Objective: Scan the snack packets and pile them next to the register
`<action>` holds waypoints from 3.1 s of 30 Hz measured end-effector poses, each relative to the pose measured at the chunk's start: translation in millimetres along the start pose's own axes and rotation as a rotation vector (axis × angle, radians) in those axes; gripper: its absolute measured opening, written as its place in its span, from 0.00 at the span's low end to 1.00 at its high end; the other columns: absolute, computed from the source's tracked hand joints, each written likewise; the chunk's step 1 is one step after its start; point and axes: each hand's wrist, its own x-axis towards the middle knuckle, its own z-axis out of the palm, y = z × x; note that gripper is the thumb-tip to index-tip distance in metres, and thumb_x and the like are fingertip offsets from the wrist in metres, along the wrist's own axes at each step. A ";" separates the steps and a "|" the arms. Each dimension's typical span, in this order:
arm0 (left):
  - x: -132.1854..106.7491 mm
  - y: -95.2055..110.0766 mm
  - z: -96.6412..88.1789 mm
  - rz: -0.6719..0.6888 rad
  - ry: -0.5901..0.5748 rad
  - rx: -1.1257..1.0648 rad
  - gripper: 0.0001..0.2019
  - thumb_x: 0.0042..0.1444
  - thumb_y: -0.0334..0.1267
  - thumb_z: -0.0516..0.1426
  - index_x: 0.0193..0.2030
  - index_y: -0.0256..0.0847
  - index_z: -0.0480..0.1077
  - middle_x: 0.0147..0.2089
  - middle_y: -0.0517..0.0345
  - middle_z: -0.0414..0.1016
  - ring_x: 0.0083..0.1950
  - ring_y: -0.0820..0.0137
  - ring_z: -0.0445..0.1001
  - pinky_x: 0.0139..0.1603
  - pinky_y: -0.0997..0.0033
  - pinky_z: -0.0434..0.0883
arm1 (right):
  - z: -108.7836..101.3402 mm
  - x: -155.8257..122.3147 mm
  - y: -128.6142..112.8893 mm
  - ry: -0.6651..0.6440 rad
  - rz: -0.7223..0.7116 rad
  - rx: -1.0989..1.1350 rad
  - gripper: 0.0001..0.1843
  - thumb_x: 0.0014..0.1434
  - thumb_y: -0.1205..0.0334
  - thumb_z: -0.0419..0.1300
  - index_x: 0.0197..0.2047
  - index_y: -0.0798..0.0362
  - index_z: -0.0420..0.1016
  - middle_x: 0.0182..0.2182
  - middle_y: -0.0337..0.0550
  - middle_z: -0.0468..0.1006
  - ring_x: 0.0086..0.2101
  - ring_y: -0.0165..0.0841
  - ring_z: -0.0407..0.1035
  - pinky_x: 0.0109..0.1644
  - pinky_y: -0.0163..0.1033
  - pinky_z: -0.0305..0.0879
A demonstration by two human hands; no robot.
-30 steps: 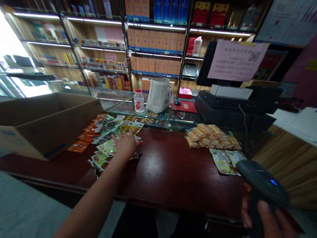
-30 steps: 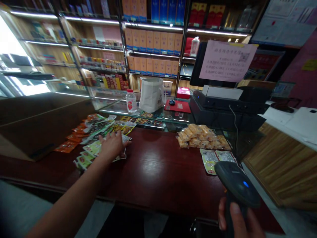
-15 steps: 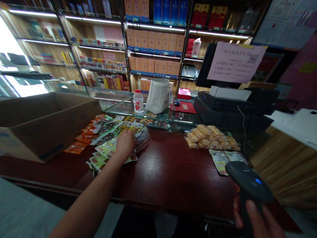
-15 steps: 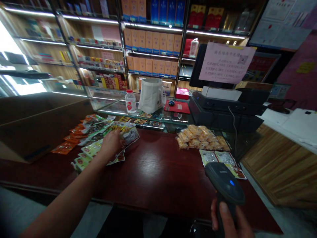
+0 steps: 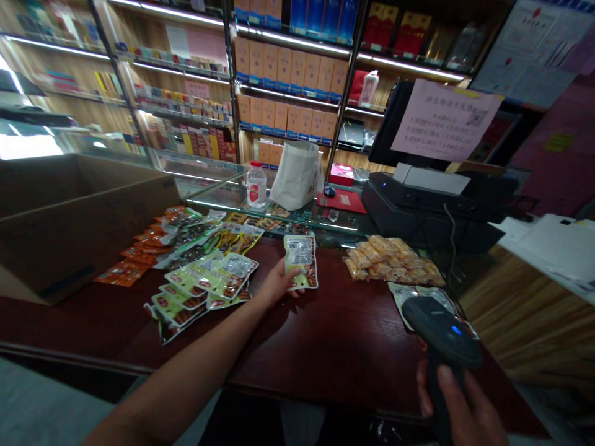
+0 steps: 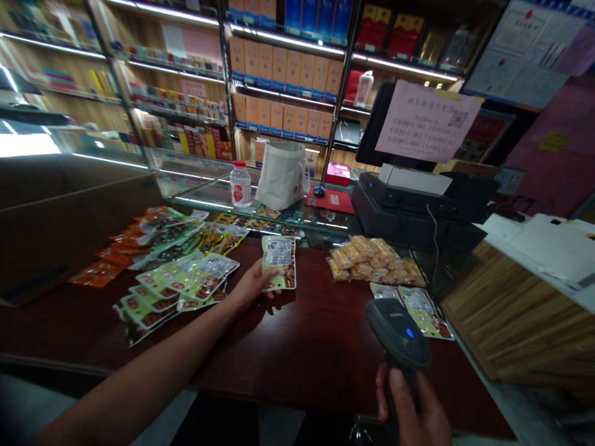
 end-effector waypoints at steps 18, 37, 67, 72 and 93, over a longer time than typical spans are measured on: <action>14.8 -15.2 -15.7 0.163 0.274 0.311 0.02 0.53 0.34 0.57 0.32 0.38 0.70 0.32 0.58 0.75 0.33 0.70 0.73 0.31 0.74 0.72 | 112.0 105.4 -20.1 -0.474 -0.187 0.383 0.19 0.64 0.45 0.57 0.47 0.51 0.70 0.30 0.38 0.73 0.21 0.26 0.61 0.23 0.33 0.58; 14.2 -11.0 -18.2 0.202 0.329 0.487 0.04 0.56 0.36 0.55 0.33 0.40 0.69 0.32 0.58 0.76 0.33 0.69 0.73 0.34 0.73 0.70 | 112.8 93.5 -3.4 -0.576 -0.251 0.351 0.21 0.65 0.43 0.54 0.33 0.53 0.71 0.21 0.36 0.69 0.19 0.27 0.60 0.23 0.34 0.53; 14.5 -10.8 -20.2 0.171 0.350 0.722 0.10 0.58 0.42 0.52 0.38 0.39 0.70 0.38 0.51 0.79 0.38 0.63 0.75 0.39 0.68 0.68 | 109.7 96.9 -4.3 -0.620 -0.275 0.326 0.22 0.63 0.43 0.56 0.30 0.53 0.71 0.19 0.36 0.69 0.17 0.28 0.62 0.22 0.34 0.57; 14.6 -11.1 -20.3 0.180 0.370 0.727 0.10 0.57 0.41 0.53 0.38 0.38 0.71 0.37 0.51 0.79 0.37 0.63 0.75 0.38 0.69 0.68 | 110.5 96.8 -5.1 -0.629 -0.271 0.342 0.22 0.64 0.43 0.55 0.30 0.53 0.70 0.17 0.34 0.67 0.17 0.28 0.60 0.22 0.33 0.57; 8.8 2.7 8.2 0.295 0.311 0.625 0.10 0.56 0.46 0.53 0.33 0.42 0.68 0.34 0.55 0.77 0.39 0.63 0.77 0.42 0.67 0.72 | 102.6 114.3 -18.0 -0.473 -0.386 0.498 0.20 0.63 0.44 0.57 0.31 0.53 0.69 0.19 0.33 0.68 0.16 0.25 0.61 0.22 0.32 0.56</action>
